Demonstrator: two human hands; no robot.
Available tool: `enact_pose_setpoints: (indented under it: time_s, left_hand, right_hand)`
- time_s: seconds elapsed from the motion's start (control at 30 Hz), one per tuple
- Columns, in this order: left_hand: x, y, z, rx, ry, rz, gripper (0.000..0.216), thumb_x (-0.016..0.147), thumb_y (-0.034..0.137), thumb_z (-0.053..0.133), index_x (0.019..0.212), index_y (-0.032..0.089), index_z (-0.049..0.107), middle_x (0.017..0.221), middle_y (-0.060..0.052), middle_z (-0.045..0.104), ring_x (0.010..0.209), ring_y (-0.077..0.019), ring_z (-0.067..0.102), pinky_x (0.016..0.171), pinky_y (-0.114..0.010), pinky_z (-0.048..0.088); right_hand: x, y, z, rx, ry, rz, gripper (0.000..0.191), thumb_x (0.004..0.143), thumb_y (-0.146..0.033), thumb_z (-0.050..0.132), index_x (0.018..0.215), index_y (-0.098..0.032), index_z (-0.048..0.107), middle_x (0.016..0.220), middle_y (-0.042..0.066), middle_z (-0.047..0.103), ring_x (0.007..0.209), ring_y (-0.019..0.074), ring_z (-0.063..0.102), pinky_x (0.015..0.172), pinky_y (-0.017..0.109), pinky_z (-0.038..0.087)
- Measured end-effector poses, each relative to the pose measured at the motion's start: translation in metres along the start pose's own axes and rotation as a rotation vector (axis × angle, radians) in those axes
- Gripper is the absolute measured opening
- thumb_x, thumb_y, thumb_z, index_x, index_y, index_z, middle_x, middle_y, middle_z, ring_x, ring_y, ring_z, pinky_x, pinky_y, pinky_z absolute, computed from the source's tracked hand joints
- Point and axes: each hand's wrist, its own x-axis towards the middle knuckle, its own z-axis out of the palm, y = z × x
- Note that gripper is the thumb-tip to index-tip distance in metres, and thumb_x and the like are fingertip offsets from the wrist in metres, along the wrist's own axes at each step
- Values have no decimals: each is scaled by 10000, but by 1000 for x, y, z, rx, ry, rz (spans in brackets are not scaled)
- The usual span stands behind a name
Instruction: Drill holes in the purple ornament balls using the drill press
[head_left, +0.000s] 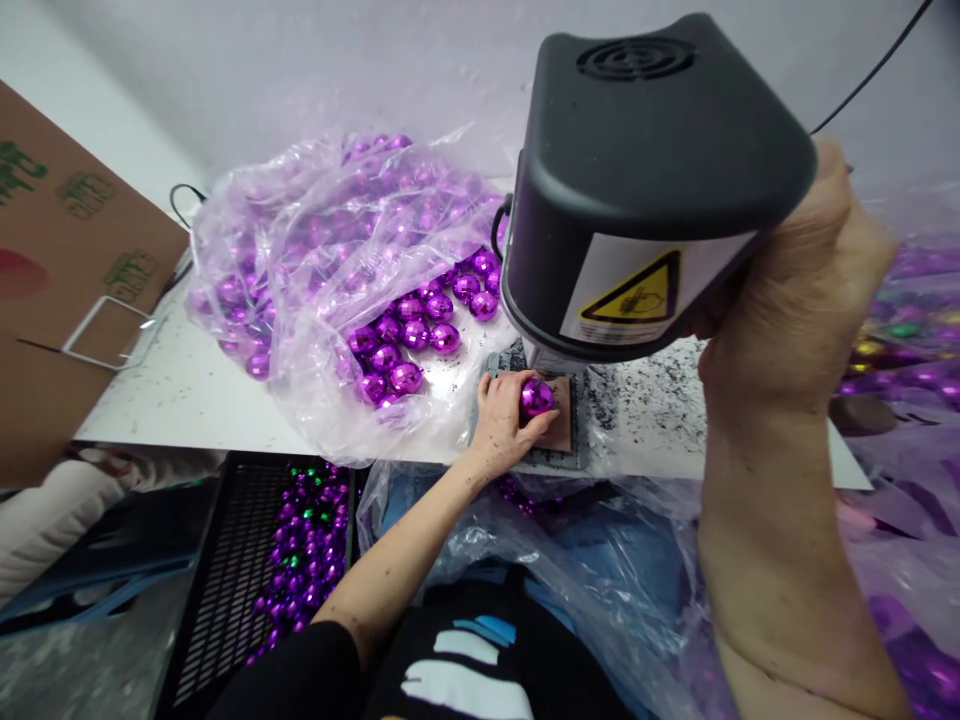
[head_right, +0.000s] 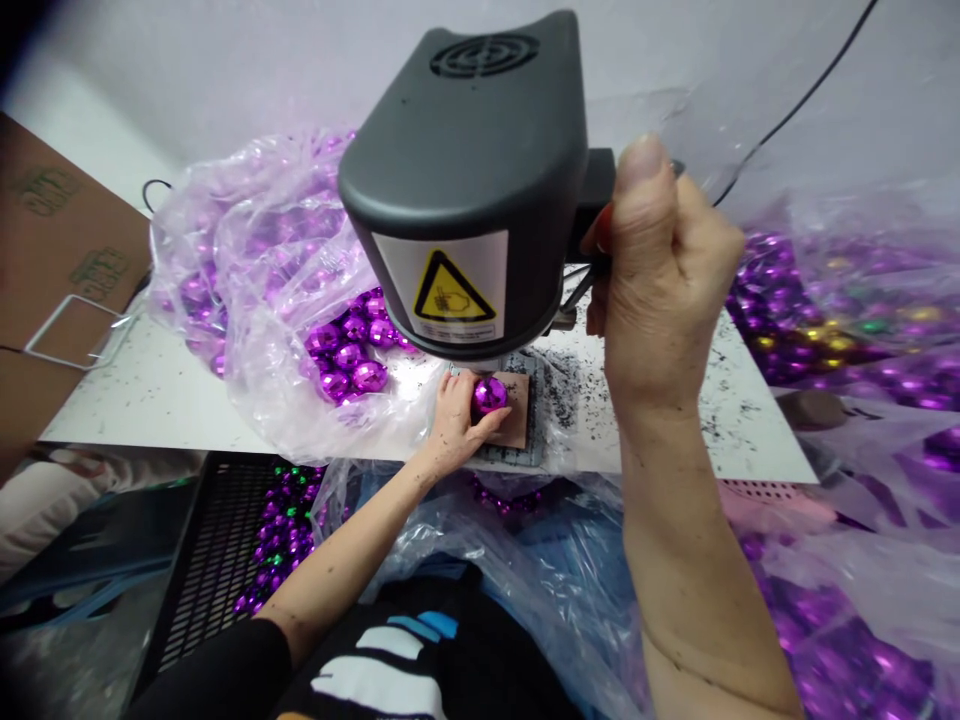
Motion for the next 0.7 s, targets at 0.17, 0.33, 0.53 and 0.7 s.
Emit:
enact_pose_setpoints:
  time_s: [0.17,0.33,0.53,0.7]
  left_hand:
    - [0,-2,1,35,-35,23,389,896,376,666,1203,203,501,1137,-75,636,1141,-248,566,1204,-539,182]
    - [0,-3,0,28,-45,23,392,888,377,671,1193,201,497,1137,-78,625,1139,-252,563,1201,-546,199]
    - [0,-3,0,-6,-31,4,389,868,391,698,1164,207,526,1131,-85,629,1127,-266,559,1175,-532,254]
    - [1,-2,-1,-28,-24,-11,435,831,416,741,1151,202,540,1134,-84,630,1135,-274,553,1160,-526,283]
  right_hand:
    - [-6,0,-3,-69,31,-56,493,903,-551,499,634,-146,422,518,-43,321,408,36,338,390,197,251]
    - [-41,-7,-18,-269,67,-86,358,889,-484,521,724,-166,537,601,-23,448,500,66,438,479,240,333]
    - [-85,-3,-36,-462,46,-91,150,849,-386,541,890,-307,661,624,-30,509,501,118,499,467,313,339]
    - [-97,13,-39,-423,49,-161,289,795,-292,554,1031,-427,653,742,-32,601,514,140,525,486,351,405]
